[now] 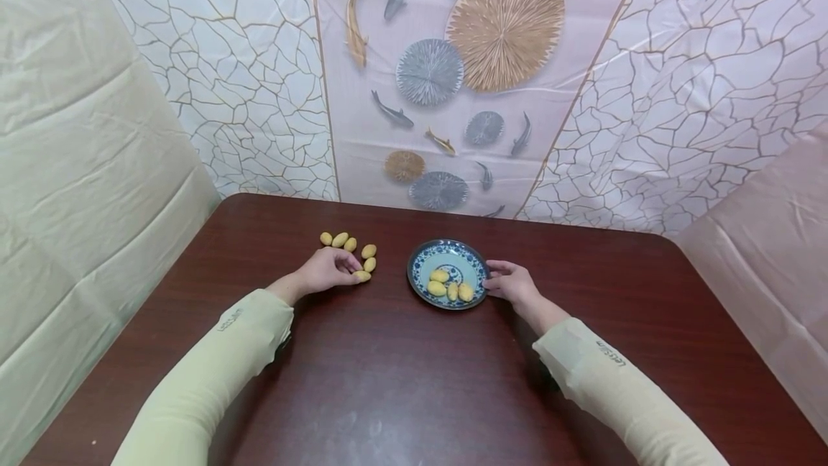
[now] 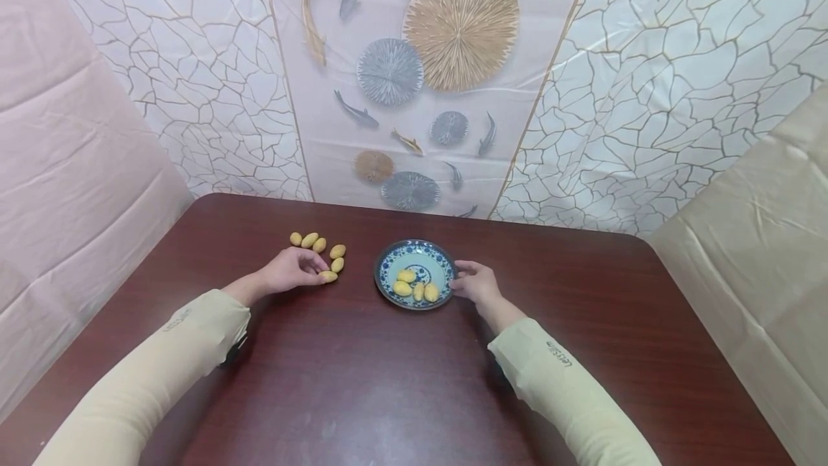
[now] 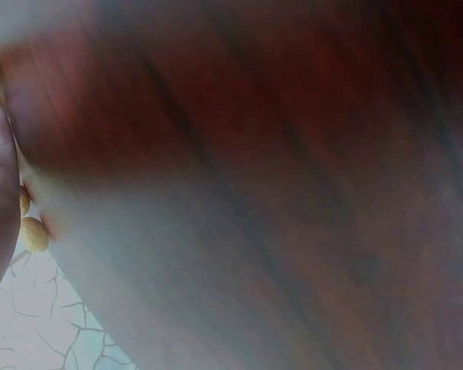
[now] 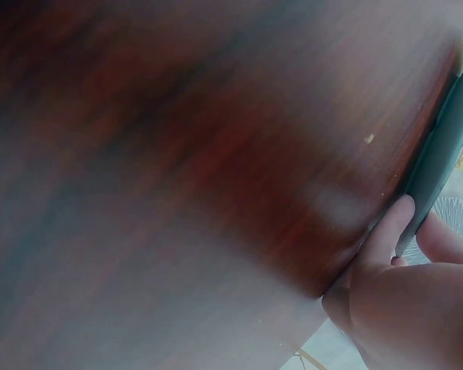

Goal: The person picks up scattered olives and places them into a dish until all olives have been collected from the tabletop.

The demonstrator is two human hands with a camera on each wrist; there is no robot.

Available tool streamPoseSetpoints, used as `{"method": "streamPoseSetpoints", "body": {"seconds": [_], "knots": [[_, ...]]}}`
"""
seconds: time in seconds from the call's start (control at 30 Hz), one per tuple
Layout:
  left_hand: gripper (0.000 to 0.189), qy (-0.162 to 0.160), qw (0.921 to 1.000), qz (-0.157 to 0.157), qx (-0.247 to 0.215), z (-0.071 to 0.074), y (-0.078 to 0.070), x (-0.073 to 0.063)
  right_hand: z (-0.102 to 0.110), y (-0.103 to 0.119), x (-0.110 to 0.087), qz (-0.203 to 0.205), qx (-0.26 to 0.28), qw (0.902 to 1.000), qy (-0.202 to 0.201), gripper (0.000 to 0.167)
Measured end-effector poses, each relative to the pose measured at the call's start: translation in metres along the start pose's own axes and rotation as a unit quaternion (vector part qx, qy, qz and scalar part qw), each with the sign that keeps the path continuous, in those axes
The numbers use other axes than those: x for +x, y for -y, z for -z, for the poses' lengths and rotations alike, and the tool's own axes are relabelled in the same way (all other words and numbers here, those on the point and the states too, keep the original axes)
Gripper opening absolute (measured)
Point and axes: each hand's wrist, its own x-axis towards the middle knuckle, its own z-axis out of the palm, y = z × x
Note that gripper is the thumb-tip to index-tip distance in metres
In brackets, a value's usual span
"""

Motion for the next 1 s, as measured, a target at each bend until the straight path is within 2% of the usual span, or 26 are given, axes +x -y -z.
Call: {"method": "streamPoseSetpoints", "body": {"seconds": [0.4,0.77,1.0], "knots": [[0.016,-0.006,0.9999,0.007,-0.004,0.006,-0.009,0.002,0.0,0.0,0.001,0.003,0.004,1.0,-0.002,0.054],[0.015,-0.003,0.9997,-0.014,-0.022,0.008,-0.02,0.011,0.001,-0.002,0.002,0.007,0.004,1.0,0.001,0.054],[0.019,0.002,0.9987,0.013,-0.05,0.008,-0.027,0.017,0.0,-0.001,0.001,0.01,0.0,0.9999,0.002,0.053]]}}
